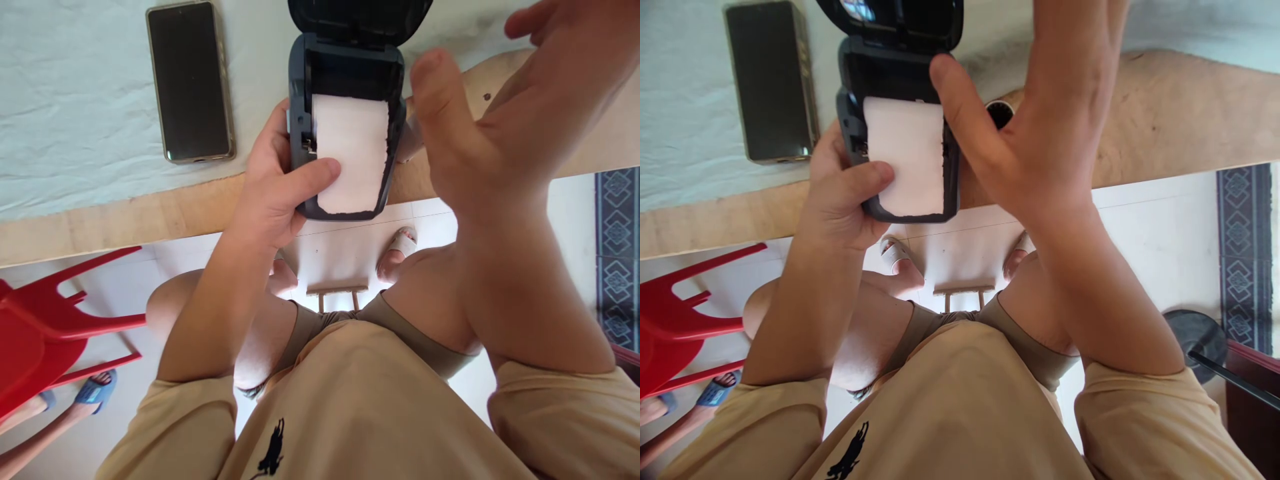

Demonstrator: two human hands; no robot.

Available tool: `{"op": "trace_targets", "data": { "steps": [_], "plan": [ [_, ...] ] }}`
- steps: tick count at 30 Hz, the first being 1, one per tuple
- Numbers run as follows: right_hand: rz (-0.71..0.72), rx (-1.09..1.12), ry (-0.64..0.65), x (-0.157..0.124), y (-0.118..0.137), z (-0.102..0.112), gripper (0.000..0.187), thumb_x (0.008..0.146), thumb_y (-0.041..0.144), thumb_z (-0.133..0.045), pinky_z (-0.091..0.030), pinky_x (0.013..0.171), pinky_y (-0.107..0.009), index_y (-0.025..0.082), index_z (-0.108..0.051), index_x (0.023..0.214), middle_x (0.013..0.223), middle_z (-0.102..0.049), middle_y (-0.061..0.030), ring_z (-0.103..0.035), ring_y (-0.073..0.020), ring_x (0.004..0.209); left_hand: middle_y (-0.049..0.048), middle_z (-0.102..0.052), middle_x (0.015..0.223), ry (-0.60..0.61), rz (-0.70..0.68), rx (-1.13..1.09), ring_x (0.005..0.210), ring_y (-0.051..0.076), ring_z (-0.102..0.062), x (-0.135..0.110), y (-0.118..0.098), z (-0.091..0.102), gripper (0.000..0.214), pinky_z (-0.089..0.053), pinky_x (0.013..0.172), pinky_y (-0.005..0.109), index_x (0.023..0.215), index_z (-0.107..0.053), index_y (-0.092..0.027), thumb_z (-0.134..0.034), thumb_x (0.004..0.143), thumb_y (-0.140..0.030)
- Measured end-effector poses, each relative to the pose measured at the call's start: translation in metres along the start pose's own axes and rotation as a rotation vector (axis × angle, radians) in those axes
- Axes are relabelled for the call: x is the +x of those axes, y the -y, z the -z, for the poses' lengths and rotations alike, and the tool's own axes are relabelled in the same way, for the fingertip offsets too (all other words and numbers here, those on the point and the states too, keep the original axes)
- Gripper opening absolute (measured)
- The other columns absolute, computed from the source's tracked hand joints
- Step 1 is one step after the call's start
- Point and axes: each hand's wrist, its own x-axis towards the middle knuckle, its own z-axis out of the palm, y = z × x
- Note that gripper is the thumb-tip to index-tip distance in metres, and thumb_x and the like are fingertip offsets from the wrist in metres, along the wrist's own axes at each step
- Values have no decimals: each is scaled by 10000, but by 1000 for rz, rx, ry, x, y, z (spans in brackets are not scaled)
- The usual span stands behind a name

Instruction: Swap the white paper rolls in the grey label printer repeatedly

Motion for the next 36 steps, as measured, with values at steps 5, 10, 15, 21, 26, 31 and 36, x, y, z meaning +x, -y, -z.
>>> {"op": "trace_targets", "data": {
  "steps": [5,10,15,21,26,31,36],
  "plan": [
    [172,-9,-42,11,-14,-11,787,654,550,-334,-362,923,-106,-42,-155,1140,1250,-208,-100,-336,9,1165,-44,-478,1143,94,-28,-31,866,127,-564,-1,-3,-1,563,-419,590,177,1045,-385,-307,-569,571,-65],
    [151,32,-49,7,-5,-13,610,644,529,-368,-366,803,-85,80,-312,1053,1191,-318,-3,-445,52,996,-10,-485,1126,136,-61,-18,1012,166,-510,0,-3,1,585,-450,733,221,1065,-350,-264,-560,560,-58],
    [169,219,-68,8,-2,-16,590,666,437,-386,-375,803,-51,90,-208,1109,1107,-387,10,-445,63,994,-4,-411,1234,182,-21,37,931,163,-552,-1,-4,4,665,-459,722,256,1140,-290,-291,-548,574,-58],
    [144,238,-93,7,0,-17,477,685,445,-333,-355,755,-93,86,-340,998,951,-468,29,-471,60,872,-12,-477,1140,150,-31,49,873,138,-577,-2,-3,4,716,-452,713,244,1175,-252,-322,-555,578,-68],
    [363,-81,141,5,-1,-9,455,751,412,-220,-350,928,-99,123,-372,1068,1045,-403,8,-399,42,1007,-8,-456,1157,177,-51,-9,748,99,-578,-2,-2,1,594,-426,595,206,1089,-337,-292,-567,568,-121],
    [391,-254,279,-6,12,-6,499,680,506,-311,-356,947,-213,213,-350,1082,1083,-386,33,-394,-18,1022,-15,-523,1025,103,-91,-64,857,133,-561,0,1,0,386,-415,543,177,1010,-368,-309,-485,643,-290],
    [417,-418,302,-10,21,5,553,639,550,-357,-334,974,-238,256,-296,1103,1122,-350,59,-374,-35,1062,5,-549,775,111,-63,-27,728,121,-559,1,0,1,240,-409,509,167,881,-464,-235,-515,651,-280]
  ]
}}
